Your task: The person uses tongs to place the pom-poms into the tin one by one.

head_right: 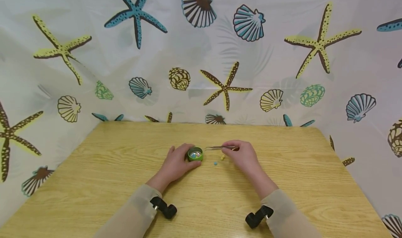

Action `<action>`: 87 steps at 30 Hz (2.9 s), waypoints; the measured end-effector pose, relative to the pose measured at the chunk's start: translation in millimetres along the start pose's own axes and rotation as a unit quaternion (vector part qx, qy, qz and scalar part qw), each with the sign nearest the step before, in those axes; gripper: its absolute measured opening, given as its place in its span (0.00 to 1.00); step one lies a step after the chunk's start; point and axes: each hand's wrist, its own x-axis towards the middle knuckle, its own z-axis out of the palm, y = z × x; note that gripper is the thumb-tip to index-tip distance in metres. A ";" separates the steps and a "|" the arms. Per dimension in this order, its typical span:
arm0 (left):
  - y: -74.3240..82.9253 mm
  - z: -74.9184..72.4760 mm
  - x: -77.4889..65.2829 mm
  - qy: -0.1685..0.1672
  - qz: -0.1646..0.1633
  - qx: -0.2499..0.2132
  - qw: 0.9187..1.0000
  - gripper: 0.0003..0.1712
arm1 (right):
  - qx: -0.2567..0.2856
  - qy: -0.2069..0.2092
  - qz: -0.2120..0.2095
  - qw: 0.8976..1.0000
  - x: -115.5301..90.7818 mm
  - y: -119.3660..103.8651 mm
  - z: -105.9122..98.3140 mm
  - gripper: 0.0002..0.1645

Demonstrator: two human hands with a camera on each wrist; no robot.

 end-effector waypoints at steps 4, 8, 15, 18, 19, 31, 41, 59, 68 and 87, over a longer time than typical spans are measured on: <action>0.0 -0.4 -0.3 0.001 0.000 -0.001 1.000 0.39 | 0.001 -0.004 0.006 1.000 -4.3 2.6 -6.3 0.14; -0.3 -0.8 0.4 -0.001 0.001 -0.002 1.000 0.39 | 0.001 -0.006 0.008 1.000 -6.7 6.3 -12.1 0.15; 0.0 -0.4 0.0 -0.002 -0.002 -0.004 1.000 0.38 | 0.000 -0.009 0.002 1.000 -11.0 14.1 -20.5 0.14; 0.0 0.0 0.3 -0.001 -0.001 -0.004 1.000 0.38 | 0.002 -0.011 0.004 1.000 -12.3 17.2 -23.8 0.14; -0.2 0.1 0.3 0.000 -0.001 -0.003 1.000 0.38 | 0.004 -0.012 0.005 1.000 -12.9 17.9 -24.6 0.14; 0.0 -1.0 0.6 -0.003 -0.002 -0.002 1.000 0.39 | -0.004 -0.021 0.012 1.000 -16.4 21.3 -28.9 0.13; 0.3 -0.6 0.4 -0.001 0.002 -0.003 1.000 0.38 | 0.000 -0.036 0.015 0.999 -16.2 26.1 -26.8 0.12; 1.8 -0.8 -0.5 0.002 0.004 -0.004 1.000 0.38 | -0.006 -0.033 0.014 0.999 -15.9 30.3 -25.9 0.12; 2.2 -1.1 -0.7 0.000 0.003 -0.006 1.000 0.37 | 0.000 -0.031 0.022 0.999 -14.9 29.5 -26.0 0.11; 3.4 -0.6 0.2 -0.005 -0.001 0.000 1.000 0.38 | -0.007 -0.028 0.019 0.999 -12.7 29.2 -18.5 0.12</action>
